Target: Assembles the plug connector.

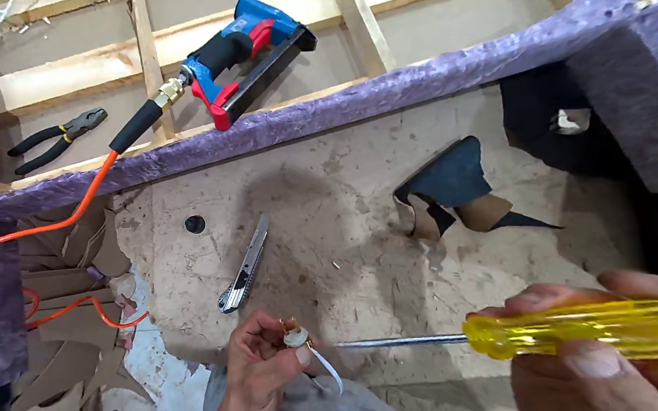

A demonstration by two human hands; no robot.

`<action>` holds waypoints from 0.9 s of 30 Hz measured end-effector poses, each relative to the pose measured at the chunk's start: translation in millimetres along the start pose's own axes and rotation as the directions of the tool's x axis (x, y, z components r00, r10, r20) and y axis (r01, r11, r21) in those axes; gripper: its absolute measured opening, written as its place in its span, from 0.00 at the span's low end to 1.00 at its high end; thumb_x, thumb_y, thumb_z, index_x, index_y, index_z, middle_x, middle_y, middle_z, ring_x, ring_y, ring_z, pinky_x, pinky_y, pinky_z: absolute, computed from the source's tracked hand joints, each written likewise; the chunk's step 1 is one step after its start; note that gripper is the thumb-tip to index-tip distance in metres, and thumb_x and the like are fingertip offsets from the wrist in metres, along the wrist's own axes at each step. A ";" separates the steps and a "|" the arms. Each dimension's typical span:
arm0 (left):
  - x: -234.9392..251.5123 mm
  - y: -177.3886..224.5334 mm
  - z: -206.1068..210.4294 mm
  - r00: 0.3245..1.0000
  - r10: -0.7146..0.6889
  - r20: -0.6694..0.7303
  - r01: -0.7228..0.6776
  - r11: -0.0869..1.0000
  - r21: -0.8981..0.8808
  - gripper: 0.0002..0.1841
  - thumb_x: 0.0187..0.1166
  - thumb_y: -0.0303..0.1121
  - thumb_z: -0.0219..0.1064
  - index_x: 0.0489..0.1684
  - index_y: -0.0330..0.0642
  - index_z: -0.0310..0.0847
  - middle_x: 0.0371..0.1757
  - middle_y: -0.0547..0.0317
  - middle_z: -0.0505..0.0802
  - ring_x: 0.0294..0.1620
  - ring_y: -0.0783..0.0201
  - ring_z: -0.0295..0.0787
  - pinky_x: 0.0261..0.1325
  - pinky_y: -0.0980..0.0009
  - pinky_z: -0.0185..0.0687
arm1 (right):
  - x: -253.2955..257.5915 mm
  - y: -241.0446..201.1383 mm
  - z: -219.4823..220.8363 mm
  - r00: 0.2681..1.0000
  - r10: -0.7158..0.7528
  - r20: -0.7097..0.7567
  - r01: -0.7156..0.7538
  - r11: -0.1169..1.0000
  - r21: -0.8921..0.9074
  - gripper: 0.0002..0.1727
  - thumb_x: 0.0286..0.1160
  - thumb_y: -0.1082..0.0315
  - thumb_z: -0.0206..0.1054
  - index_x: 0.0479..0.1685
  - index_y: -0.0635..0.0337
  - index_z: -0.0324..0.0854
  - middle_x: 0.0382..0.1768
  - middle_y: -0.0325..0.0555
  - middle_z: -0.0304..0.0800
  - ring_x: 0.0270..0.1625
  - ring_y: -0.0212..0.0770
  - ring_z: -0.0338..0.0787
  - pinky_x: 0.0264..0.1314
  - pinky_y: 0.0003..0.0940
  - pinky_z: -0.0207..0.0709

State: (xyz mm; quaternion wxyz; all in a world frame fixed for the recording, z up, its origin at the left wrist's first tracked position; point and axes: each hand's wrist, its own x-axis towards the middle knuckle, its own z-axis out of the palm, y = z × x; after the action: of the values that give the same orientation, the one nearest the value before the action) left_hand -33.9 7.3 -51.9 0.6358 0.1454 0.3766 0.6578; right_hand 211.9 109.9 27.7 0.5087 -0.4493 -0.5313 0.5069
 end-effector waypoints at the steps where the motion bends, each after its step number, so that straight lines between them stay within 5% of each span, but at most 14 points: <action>1: -0.8 0.9 0.8 1.000 -0.010 0.004 0.010 1.000 0.003 0.12 0.68 0.25 0.78 0.47 0.48 0.92 0.46 0.52 0.97 0.43 0.63 0.97 0.44 0.68 0.94 | -9.1 4.5 3.0 0.999 0.011 -0.033 -0.009 0.999 0.036 0.27 0.76 0.56 0.75 0.71 0.40 0.69 0.52 0.34 0.94 0.49 0.39 0.97 0.48 0.35 0.95; 5: -0.4 4.3 2.8 0.998 -0.019 0.060 0.020 1.000 -0.006 0.12 0.70 0.24 0.76 0.50 0.47 0.91 0.47 0.51 0.97 0.44 0.63 0.97 0.45 0.68 0.94 | -29.1 10.6 6.0 0.994 0.093 -0.055 -0.085 0.987 0.134 0.28 0.76 0.60 0.76 0.72 0.41 0.68 0.55 0.40 0.94 0.51 0.45 0.97 0.51 0.40 0.95; 14: -1.8 4.7 2.1 0.993 -0.009 0.116 0.009 1.000 0.001 0.13 0.69 0.22 0.77 0.49 0.47 0.91 0.49 0.52 0.97 0.45 0.64 0.97 0.46 0.68 0.94 | -39.0 10.2 14.2 0.974 0.126 -0.189 -0.121 0.992 0.039 0.28 0.73 0.55 0.78 0.65 0.44 0.64 0.50 0.35 0.93 0.47 0.38 0.97 0.35 0.32 0.94; 27: -1.2 5.0 1.8 0.989 0.001 0.147 -0.005 1.000 0.025 0.13 0.69 0.22 0.77 0.49 0.47 0.91 0.49 0.53 0.97 0.46 0.65 0.97 0.47 0.69 0.94 | -35.4 -0.6 13.3 0.982 0.133 -0.138 -0.140 0.989 -0.040 0.27 0.74 0.58 0.77 0.63 0.45 0.63 0.52 0.37 0.92 0.41 0.40 0.97 0.27 0.32 0.94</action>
State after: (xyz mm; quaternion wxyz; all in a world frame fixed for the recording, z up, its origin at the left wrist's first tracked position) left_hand -36.1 7.2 -46.9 0.6589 0.2022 0.3369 0.6415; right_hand 201.4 73.6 25.8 0.4962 -0.5303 -0.4762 0.4959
